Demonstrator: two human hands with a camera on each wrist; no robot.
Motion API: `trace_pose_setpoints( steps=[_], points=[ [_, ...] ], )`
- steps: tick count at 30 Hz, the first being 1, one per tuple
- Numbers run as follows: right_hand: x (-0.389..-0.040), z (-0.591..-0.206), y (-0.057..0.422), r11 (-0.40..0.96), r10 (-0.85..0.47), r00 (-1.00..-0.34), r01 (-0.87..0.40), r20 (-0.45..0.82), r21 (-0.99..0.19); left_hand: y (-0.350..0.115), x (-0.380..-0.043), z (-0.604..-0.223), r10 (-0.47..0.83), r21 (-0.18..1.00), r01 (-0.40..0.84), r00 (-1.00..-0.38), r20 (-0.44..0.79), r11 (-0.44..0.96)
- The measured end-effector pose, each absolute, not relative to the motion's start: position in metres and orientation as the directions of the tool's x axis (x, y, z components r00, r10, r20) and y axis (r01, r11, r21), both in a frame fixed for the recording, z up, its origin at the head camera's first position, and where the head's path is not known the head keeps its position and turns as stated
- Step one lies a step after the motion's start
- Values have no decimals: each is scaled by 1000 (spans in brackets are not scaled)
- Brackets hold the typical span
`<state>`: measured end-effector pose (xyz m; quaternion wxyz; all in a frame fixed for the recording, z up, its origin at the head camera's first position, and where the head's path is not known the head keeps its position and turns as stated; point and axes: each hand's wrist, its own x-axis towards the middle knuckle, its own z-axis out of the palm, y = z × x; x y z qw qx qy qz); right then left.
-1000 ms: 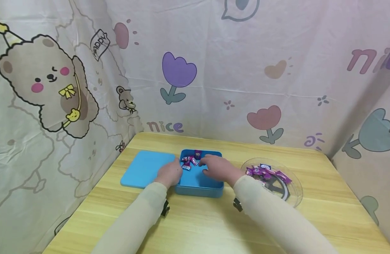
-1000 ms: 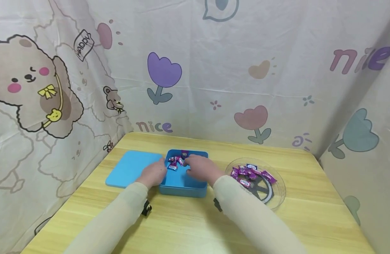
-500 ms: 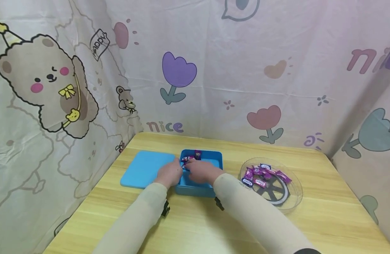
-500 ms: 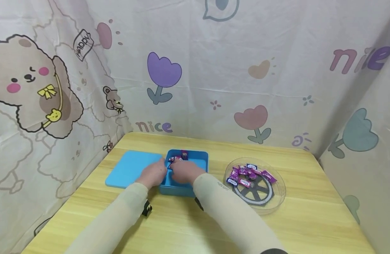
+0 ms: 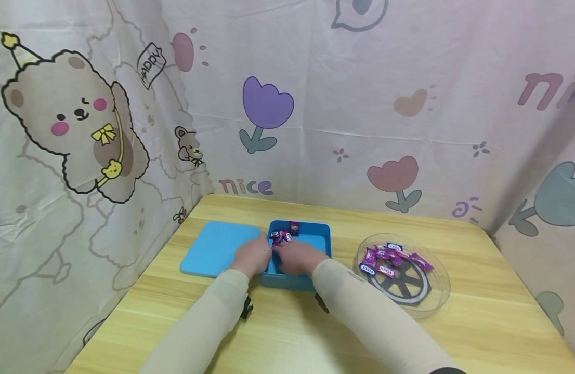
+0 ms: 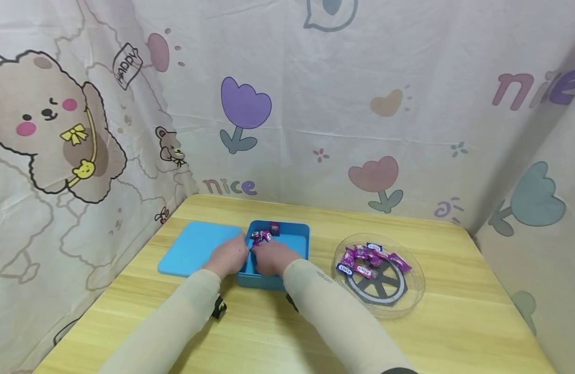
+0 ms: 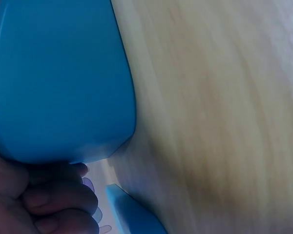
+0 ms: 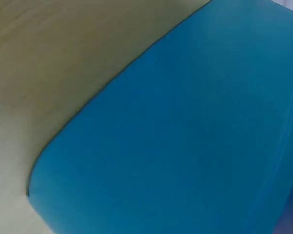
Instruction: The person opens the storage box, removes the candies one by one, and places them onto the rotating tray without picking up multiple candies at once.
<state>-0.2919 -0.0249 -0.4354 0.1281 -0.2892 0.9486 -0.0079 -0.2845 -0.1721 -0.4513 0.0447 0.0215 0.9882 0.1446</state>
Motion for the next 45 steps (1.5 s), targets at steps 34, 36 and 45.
trace_pose_setpoints(
  steps=[34, 36, 45],
  points=[
    [-293, -440, 26, 799, -601, -790, -589, -119, -125, -170, -280, -445, 6, 343, -40, -991, -132, 939],
    [-293, -441, 26, 799, -600, -790, -589, -123, -118, -170, -280, -445, 4, 344, -43, -991, -135, 938],
    [-289, -441, 29, 804, -595, -793, -590, -132, -77, -169, -279, -446, 5, 340, -41, -991, -134, 939]
  ],
)
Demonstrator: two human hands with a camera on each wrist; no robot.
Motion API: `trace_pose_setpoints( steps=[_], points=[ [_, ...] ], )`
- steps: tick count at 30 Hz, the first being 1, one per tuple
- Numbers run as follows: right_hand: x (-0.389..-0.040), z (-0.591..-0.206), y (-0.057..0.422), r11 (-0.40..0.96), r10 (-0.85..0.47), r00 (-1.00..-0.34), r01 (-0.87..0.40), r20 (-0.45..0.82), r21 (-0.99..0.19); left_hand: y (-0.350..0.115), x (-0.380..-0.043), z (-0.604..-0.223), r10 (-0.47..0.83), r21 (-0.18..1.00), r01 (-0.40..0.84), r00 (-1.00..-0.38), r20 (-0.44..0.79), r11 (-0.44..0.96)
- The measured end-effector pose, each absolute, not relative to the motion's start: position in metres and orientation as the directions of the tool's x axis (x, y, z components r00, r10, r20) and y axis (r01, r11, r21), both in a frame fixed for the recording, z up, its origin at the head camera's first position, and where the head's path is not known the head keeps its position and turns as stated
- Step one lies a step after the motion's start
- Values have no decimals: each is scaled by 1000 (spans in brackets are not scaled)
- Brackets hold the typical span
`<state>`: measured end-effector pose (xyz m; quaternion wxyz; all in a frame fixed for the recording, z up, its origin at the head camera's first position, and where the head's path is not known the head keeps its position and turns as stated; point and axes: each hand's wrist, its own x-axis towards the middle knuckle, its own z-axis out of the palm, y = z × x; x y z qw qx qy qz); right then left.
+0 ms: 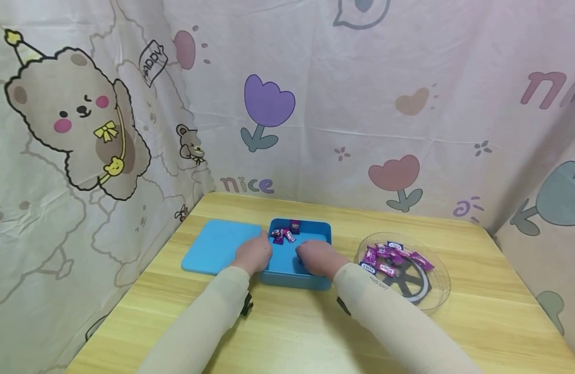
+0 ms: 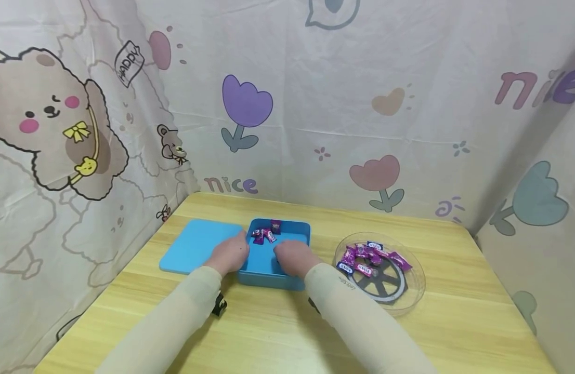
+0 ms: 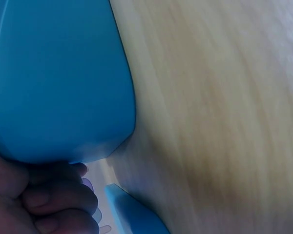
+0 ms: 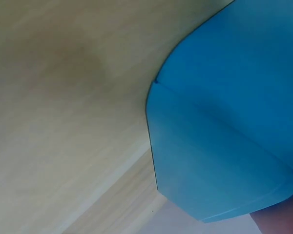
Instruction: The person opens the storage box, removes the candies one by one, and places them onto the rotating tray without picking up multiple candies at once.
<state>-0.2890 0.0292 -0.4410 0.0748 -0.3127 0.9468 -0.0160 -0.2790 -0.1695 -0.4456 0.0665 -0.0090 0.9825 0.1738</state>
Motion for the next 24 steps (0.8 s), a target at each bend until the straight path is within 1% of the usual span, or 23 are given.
trace_pose_setpoints(
  steps=[8, 12, 17, 24],
  points=[
    [-294, -445, 36, 806, -591, -794, -574, -144, -146, -169, -282, -447, 4, 339, -43, -991, -136, 940],
    [-297, -444, 38, 797, -603, -788, -587, -125, -144, -169, -283, -445, 1, 339, -47, -990, -138, 939],
    [-295, -437, 42, 781, -620, -782, -608, -58, -142, -169, -283, -444, 2, 330, -41, -992, -130, 943],
    [-285, -414, 61, 774, -616, -786, -616, 49, -148, -169, -284, -448, 5, 326, -39, -991, -133, 945]
  ],
)
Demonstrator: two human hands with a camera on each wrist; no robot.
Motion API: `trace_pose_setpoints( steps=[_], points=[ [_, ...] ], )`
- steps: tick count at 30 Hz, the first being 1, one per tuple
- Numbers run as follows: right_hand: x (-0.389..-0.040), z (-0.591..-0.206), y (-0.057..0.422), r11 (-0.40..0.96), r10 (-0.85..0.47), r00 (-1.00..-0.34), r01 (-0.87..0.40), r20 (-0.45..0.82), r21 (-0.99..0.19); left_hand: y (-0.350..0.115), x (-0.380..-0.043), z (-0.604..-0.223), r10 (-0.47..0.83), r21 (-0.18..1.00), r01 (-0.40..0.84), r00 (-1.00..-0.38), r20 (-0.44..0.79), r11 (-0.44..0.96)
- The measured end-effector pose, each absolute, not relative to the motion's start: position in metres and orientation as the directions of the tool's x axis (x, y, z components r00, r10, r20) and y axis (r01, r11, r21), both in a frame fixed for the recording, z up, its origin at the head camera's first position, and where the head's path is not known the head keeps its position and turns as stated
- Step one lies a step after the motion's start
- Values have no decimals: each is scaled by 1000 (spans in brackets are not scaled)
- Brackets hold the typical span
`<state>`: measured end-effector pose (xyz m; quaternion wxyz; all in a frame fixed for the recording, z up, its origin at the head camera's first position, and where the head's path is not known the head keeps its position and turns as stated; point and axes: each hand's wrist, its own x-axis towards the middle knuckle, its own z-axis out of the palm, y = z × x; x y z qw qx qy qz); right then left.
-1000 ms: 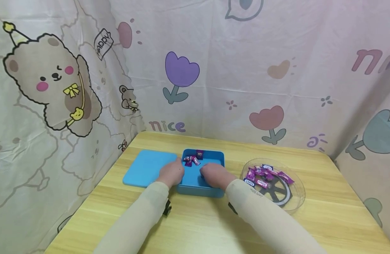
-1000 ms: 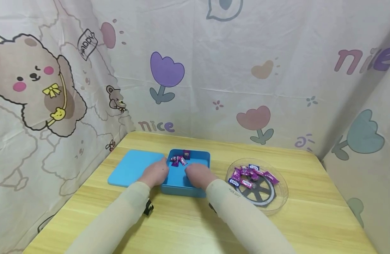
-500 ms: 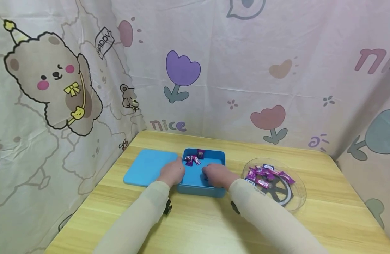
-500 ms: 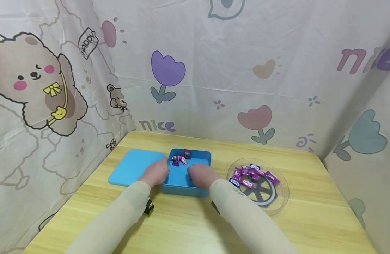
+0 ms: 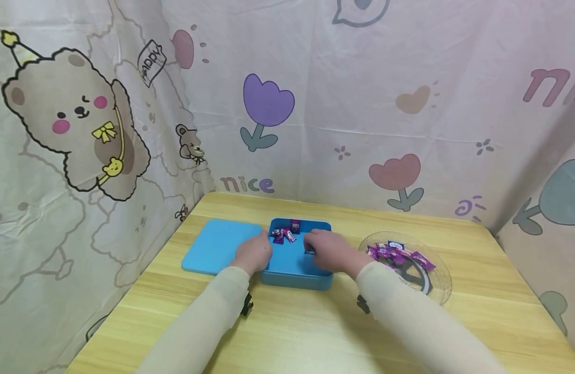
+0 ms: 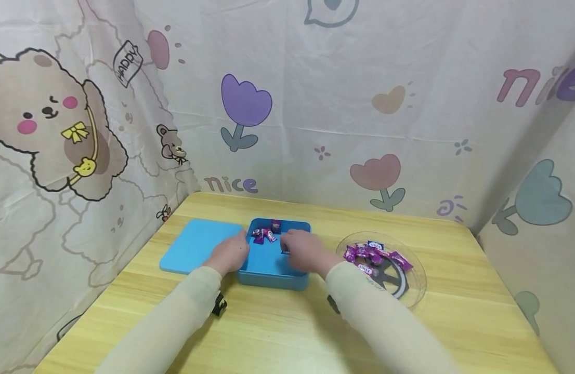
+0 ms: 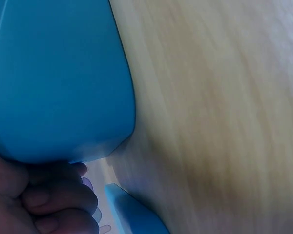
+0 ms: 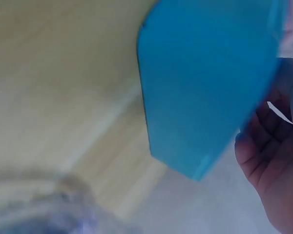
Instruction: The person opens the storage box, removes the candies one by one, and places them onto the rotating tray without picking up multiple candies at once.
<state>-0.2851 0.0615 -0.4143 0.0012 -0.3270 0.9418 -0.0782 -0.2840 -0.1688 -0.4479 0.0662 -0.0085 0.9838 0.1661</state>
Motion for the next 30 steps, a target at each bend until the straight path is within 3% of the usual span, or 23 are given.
trace_pose_setpoints(
  steps=[12, 21, 30],
  points=[
    [-274, -400, 141, 815, -518, -850, -524, 93, -247, -171, -281, -449, 1, 359, -47, -991, -131, 932],
    [-260, -415, 194, 798, -530, -844, -531, 88, -285, -169, -281, -448, 9, 337, -36, -991, -132, 941],
    [-250, -435, 209, 827, -486, -874, -454, -17, -330, -169, -280, -445, 4, 342, -42, -991, -135, 939]
  ],
)
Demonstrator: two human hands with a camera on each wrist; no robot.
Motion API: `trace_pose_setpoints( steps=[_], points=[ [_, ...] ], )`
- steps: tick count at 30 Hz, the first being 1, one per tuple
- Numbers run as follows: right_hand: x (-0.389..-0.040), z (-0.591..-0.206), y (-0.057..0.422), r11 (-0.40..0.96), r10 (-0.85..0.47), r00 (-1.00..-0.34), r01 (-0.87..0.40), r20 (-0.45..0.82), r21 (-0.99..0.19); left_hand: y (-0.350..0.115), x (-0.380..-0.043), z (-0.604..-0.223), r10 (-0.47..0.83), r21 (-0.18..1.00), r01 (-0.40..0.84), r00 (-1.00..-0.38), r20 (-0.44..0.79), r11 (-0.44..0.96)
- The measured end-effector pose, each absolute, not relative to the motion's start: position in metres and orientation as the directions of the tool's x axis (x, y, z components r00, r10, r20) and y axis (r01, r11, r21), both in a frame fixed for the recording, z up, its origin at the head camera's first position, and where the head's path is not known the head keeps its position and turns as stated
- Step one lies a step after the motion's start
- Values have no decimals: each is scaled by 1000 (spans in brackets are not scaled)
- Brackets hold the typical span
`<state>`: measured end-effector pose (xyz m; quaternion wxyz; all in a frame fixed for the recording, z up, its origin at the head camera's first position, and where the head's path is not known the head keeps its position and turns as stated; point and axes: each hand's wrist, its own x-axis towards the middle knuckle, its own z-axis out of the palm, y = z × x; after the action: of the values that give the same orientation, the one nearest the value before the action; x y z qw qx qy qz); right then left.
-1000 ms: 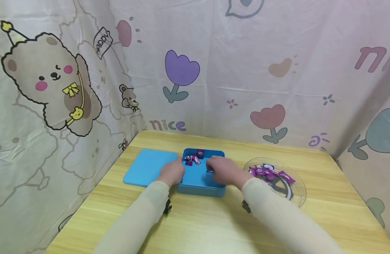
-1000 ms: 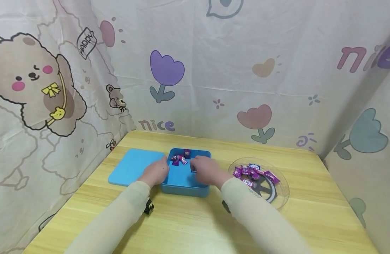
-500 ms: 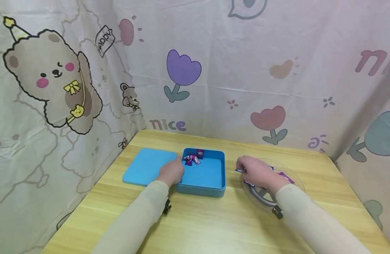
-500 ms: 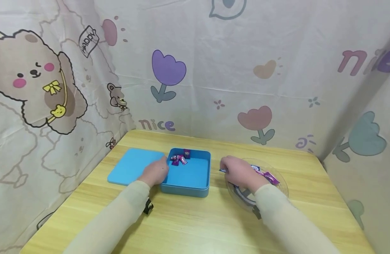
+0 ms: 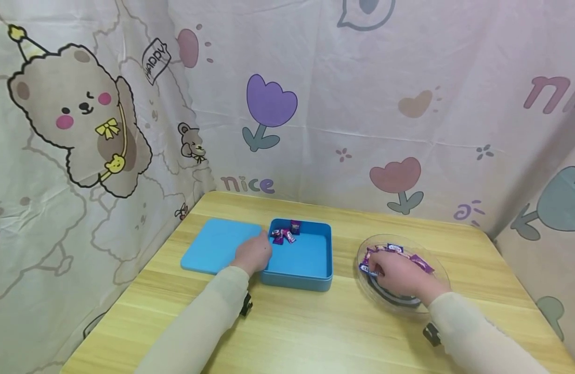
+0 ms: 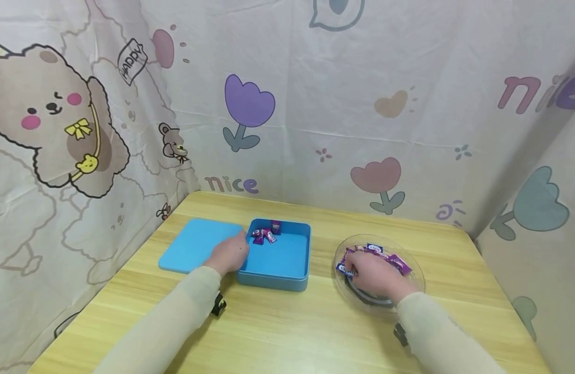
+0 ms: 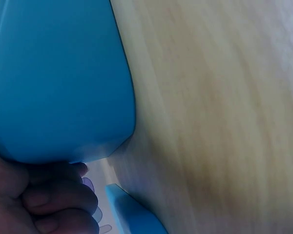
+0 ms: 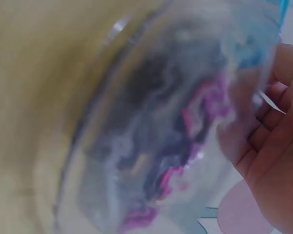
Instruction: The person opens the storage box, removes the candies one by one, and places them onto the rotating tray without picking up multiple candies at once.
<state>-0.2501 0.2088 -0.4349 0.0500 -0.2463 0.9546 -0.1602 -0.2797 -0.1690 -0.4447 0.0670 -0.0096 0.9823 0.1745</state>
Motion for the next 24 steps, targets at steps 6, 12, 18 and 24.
trace_pose_setpoints(
  steps=[6, 12, 18, 24],
  points=[
    [-248, -445, 204, 822, -502, -864, -465, -34, -329, -169, -278, -445, 2, 353, -48, -990, -140, 934],
    [-249, -445, 204, 807, -532, -847, -504, -7, -307, -169, -278, -446, 1, 355, -49, -990, -139, 933],
    [-253, -440, 206, 801, -531, -847, -512, 25, -309, -170, -281, -446, -4, 361, -56, -990, -144, 931],
    [-255, -434, 198, 784, -555, -829, -550, 72, -288, -171, -283, -448, 4, 349, -42, -992, -129, 936]
  ],
)
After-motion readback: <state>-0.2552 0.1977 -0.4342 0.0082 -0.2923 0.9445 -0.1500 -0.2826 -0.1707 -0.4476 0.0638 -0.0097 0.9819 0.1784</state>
